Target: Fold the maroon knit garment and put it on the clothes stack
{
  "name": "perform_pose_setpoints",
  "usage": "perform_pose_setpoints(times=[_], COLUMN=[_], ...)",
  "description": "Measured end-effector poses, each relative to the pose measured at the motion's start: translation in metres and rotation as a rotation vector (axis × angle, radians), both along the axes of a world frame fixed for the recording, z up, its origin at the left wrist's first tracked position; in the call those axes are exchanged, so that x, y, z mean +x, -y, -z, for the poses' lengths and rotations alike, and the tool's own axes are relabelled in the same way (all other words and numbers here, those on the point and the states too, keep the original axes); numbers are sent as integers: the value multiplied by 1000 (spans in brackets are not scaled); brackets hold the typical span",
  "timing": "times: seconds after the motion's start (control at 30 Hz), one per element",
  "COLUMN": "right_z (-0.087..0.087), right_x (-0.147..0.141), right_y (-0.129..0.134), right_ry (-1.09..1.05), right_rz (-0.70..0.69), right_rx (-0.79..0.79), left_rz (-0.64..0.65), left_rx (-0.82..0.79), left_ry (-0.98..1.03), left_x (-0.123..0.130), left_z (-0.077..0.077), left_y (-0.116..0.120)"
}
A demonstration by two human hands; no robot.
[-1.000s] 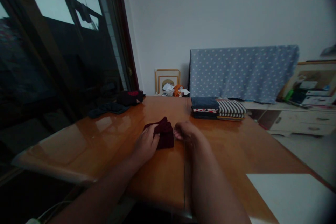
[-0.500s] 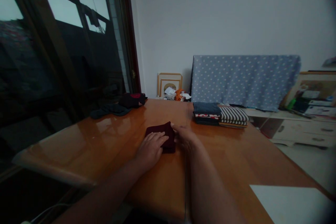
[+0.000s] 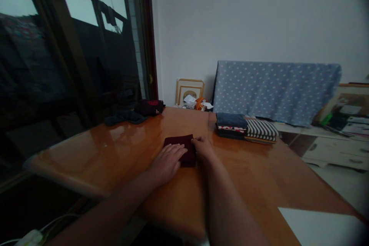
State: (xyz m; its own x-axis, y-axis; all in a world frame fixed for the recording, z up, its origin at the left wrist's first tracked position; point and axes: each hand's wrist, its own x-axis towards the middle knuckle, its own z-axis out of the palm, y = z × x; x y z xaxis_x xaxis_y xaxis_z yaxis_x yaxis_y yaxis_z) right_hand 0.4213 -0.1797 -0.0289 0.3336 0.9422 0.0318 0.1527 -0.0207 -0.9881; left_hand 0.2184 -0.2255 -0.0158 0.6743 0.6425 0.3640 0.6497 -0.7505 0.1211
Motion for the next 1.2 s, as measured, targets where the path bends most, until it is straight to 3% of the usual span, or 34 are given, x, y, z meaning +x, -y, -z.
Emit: perform_pose_setpoints(times=[0.13,0.23,0.33,0.43,0.8,0.93,1.2], right_z=[-5,-8,-6,-1,6,8,10], right_x=[5,7,11,18,29,29,29], right_y=[-2,4,11,15,7,7,6], right_ry=[109,263,393,416,565,561,499], right_rz=[50,-127,-349,-462,-554,-557,-543], right_rx=[176,295,147,-2,-33,1,-6], left_rz=[-3,8,13,21,-83,-131,-302], left_rx=[-6,-5,-15,-38,-173,-111,65], left_ry=[-3,6,18,49,272,272,50], left_x=[0,0,0,-5,-63,-55,-13], left_z=[-1,1,3,5,13,9,2], left_y=[0,-2,-4,-5,8,12,18])
